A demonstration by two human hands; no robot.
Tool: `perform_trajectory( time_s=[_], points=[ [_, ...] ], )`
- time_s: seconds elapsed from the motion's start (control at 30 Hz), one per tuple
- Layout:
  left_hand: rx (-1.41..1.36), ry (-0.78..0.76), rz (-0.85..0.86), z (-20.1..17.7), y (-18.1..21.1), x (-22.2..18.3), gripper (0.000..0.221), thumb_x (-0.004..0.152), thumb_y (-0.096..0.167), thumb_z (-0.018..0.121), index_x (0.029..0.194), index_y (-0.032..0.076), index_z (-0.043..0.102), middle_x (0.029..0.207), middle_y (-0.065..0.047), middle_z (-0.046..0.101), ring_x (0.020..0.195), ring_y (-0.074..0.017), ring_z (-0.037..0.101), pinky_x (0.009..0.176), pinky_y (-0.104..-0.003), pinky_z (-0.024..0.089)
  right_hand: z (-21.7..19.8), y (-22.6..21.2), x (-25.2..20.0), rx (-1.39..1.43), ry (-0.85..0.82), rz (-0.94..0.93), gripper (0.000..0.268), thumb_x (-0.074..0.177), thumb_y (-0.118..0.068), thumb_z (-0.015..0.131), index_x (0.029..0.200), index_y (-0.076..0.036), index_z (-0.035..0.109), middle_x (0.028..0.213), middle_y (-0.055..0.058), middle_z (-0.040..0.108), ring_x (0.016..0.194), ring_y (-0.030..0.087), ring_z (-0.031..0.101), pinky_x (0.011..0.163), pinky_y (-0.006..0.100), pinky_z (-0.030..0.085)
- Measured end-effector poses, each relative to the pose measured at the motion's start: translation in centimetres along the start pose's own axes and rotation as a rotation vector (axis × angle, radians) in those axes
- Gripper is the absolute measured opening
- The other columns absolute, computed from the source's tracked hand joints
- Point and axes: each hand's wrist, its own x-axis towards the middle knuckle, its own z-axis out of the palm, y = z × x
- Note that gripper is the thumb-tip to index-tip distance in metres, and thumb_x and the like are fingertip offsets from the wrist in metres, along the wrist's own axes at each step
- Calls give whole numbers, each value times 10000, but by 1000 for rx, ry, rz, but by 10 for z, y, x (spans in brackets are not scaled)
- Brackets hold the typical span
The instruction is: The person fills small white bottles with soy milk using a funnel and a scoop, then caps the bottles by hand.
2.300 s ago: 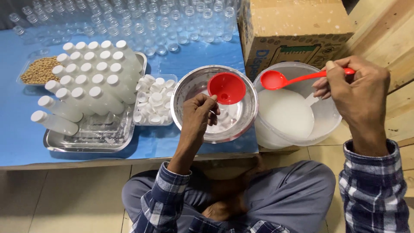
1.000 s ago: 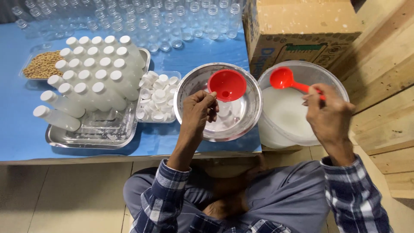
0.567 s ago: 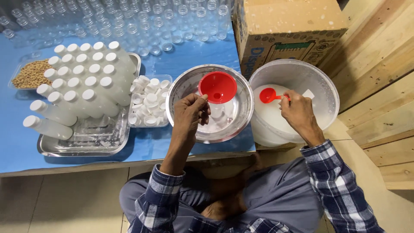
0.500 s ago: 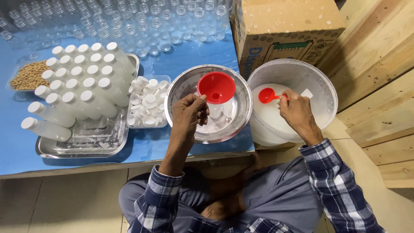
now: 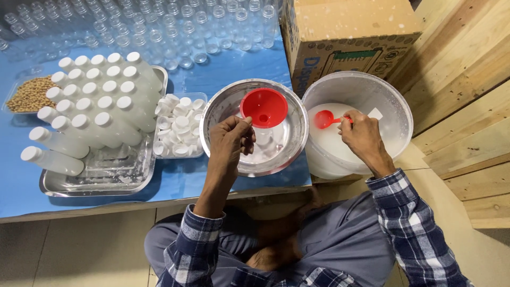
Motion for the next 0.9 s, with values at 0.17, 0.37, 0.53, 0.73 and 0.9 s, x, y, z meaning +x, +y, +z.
perform_trajectory(
  time_s=[0.17,0.37,0.53,0.73,0.9],
  points=[
    [1,1,-13,3,8,-5,284,940,232,711,769,24,622,586,-117,589,406,-144,578,381,-207,429,-7,-9,-3,16,93,33,233,1003,-193,582,1064,-50,756,795,162,753,848,377,747,754,489,603],
    [15,3,-15,4,11,-8,282,948,224,696,767,29,605,594,-107,588,413,-134,571,393,-202,422,-35,-23,-12,0,181,-8,228,1028,-189,609,1077,-29,763,909,239,743,913,445,722,763,519,597],
    [12,9,-9,9,21,-14,273,940,208,699,758,26,609,584,-113,584,414,-134,562,394,-204,418,-65,-38,-15,-30,292,-89,177,1019,-140,637,1056,-42,780,890,225,738,859,437,723,695,497,592],
    [3,-40,-20,10,31,-19,330,962,161,644,663,98,520,591,-83,589,455,-123,447,456,-259,350,-101,-61,-19,118,230,-139,148,1083,-42,555,1054,56,662,851,148,759,680,203,746,594,316,607],
    [-4,-36,-28,8,28,-16,311,953,149,642,671,93,521,585,-85,585,444,-123,437,450,-263,347,-100,-53,-19,-43,287,-239,172,1077,-29,522,994,8,669,833,103,766,735,201,760,687,340,561]
  ],
)
